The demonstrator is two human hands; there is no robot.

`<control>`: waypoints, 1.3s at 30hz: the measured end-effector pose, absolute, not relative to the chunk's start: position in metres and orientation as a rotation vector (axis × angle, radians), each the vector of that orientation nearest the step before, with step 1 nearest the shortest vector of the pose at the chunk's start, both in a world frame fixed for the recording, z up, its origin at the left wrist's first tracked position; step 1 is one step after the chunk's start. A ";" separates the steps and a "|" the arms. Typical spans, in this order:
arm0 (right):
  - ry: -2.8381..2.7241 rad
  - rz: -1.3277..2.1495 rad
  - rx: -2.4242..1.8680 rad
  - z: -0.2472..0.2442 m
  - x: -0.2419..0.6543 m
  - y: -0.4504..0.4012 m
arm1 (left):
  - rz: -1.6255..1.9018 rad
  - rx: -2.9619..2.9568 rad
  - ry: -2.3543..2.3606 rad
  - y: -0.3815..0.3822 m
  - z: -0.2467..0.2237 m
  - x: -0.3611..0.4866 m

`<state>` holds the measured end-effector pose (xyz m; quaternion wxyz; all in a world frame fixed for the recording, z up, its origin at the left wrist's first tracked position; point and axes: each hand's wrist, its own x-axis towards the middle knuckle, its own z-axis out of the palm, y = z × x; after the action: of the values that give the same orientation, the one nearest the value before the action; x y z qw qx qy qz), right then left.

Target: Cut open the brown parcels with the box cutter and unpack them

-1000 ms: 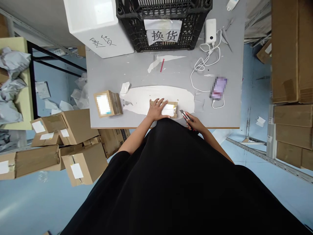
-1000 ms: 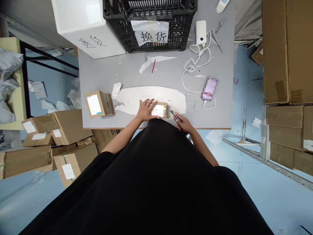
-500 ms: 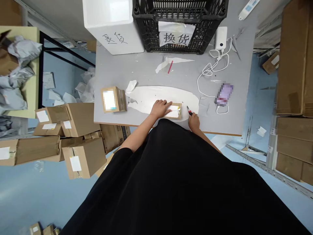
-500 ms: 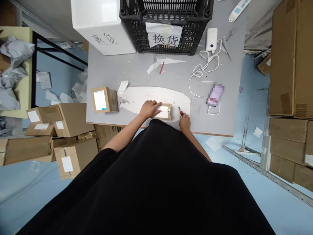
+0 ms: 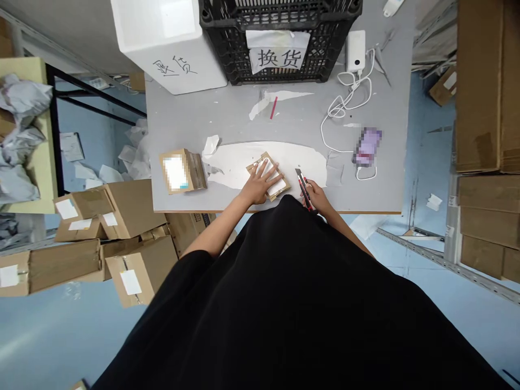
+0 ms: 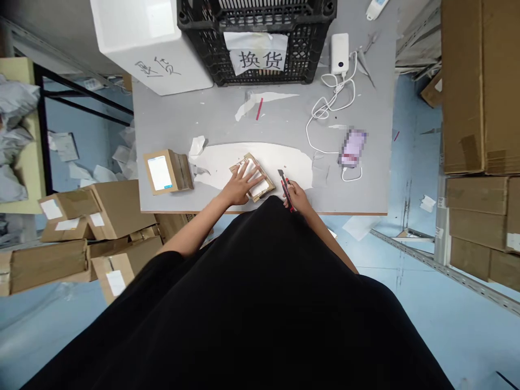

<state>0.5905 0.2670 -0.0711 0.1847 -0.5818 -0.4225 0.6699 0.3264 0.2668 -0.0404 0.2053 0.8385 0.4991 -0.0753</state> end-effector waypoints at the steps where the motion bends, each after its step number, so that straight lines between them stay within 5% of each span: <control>1: -1.193 1.934 -1.600 -0.066 0.596 0.265 | -0.244 2.413 1.226 0.274 -0.042 0.325; 4: -1.216 2.044 -1.480 -0.058 0.612 0.257 | -0.313 2.497 0.979 0.296 -0.051 0.326; 9: -1.276 2.179 -1.384 -0.063 0.622 0.251 | -0.266 2.407 1.254 0.305 -0.065 0.337; 39: -1.132 2.114 -1.355 -0.092 0.591 0.267 | -0.222 2.236 1.501 0.298 -0.072 0.349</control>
<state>0.5906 0.2666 -0.0922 0.1923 -0.4828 -0.4033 0.7531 0.3488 0.2983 -0.0721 0.2179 0.8075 0.5423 -0.0803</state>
